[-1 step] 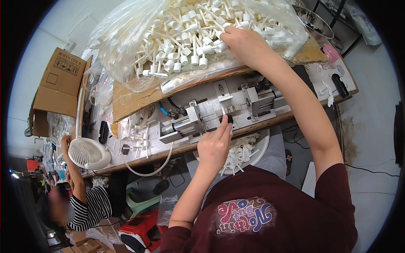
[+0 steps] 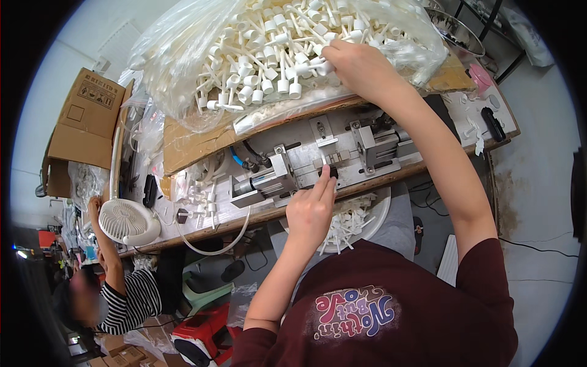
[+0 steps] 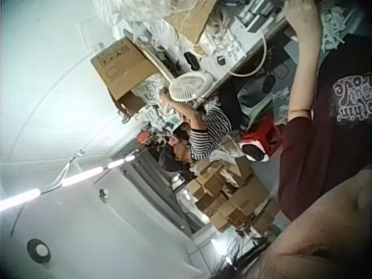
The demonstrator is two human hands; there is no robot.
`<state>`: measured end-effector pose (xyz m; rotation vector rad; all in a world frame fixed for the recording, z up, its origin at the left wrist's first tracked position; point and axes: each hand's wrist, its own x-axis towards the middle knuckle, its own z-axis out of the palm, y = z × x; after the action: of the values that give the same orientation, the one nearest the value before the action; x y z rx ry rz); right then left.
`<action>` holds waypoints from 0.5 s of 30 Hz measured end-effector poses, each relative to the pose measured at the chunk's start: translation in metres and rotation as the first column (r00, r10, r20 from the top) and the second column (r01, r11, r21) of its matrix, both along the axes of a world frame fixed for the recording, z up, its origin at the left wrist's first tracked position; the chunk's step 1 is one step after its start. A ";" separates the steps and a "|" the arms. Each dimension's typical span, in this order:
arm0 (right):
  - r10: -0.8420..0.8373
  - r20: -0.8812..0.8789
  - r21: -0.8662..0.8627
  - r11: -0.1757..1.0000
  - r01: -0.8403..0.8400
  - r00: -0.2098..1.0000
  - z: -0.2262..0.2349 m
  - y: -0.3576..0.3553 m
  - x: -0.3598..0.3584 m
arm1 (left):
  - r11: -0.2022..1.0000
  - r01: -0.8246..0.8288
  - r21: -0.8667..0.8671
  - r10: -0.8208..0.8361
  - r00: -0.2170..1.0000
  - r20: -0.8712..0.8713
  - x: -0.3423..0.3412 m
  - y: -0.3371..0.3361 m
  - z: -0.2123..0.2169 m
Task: Assembling small white plastic components using a pneumatic clamping machine.
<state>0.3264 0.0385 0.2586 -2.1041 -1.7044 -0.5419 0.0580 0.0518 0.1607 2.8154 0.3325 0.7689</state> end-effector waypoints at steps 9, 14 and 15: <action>0.256 0.168 0.257 0.921 -0.293 0.952 -0.023 -0.061 -0.035 | 0.974 -0.003 -0.228 -0.014 0.997 -0.076 0.007 0.008 0.013; 0.358 0.259 0.164 0.899 -0.406 0.897 -0.045 -0.085 -0.063 | 0.267 0.321 -0.909 0.118 0.925 0.361 0.007 -0.007 0.053; 0.387 0.261 0.148 0.889 -0.433 0.884 -0.050 -0.084 -0.068 | 0.448 0.313 -0.837 0.040 0.929 0.369 0.004 -0.002 0.052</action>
<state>0.2580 -0.0458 0.2083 -1.5196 -2.0505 -0.8031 0.0622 0.0500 0.2127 1.6251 0.3068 0.7183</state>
